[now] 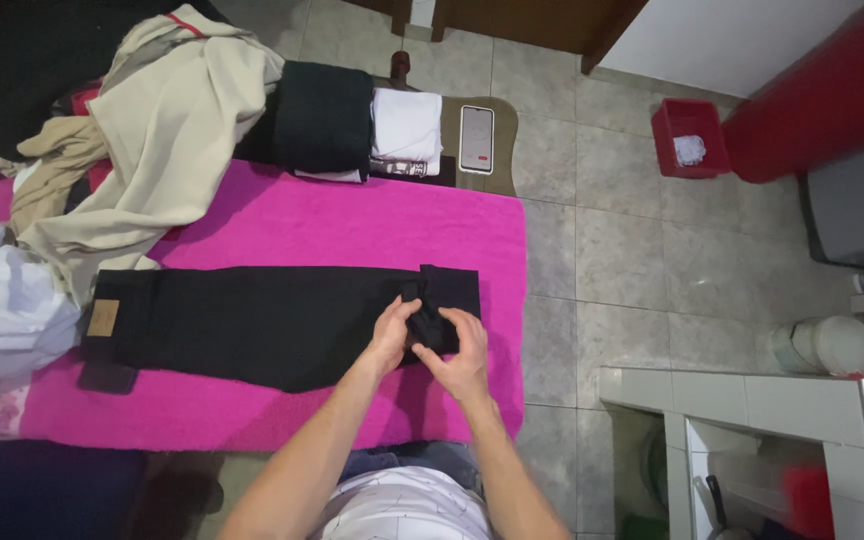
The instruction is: The person folds a pair of black pants and a red pair of underwear on a pink-covered table. They smooth and fold each item into a compact rectangle and place them on the table.
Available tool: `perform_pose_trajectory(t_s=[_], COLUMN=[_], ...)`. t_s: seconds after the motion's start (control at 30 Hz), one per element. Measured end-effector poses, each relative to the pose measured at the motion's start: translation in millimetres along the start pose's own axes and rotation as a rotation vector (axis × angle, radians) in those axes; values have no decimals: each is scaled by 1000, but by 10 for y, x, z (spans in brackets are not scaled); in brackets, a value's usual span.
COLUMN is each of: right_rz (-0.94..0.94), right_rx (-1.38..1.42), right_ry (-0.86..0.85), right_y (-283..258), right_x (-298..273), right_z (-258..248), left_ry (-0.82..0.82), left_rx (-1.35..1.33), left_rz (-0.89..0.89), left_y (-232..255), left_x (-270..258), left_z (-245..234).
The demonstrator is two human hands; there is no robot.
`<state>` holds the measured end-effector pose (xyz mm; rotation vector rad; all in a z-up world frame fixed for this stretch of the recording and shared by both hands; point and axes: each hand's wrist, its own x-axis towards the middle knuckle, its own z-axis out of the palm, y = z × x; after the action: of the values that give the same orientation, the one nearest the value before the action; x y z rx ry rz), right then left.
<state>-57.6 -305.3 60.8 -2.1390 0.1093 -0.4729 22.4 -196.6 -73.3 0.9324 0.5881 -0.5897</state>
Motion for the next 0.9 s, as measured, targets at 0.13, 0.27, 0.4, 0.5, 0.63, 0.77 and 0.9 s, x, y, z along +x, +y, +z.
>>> perform_pose_trajectory(t_s=[0.13, 0.27, 0.4, 0.5, 0.63, 0.77, 0.9], right_rz=[26, 133, 99, 17, -117, -105, -52], right_rx=[11, 69, -26, 24, -18, -197, -114], right_ry=[-41, -68, 3, 25, -16, -206, -293], right_y=[57, -17, 121, -76, -227, -117, -40], right_x=[29, 66, 84, 138, 140, 2, -33], right_z=[-22, -39, -22, -168, -145, 65, 43], left_ry=[23, 8, -6, 17, -1, -60, -116], left_rx=[41, 98, 134, 91, 92, 132, 130], left_rz=[-30, -52, -54, -33, -56, 0, 119], left_y=[146, 286, 373, 592, 562, 658, 207], left_x=[-132, -249, -394, -606, -419, -590, -131], left_z=[95, 206, 310, 424, 303, 409, 112])
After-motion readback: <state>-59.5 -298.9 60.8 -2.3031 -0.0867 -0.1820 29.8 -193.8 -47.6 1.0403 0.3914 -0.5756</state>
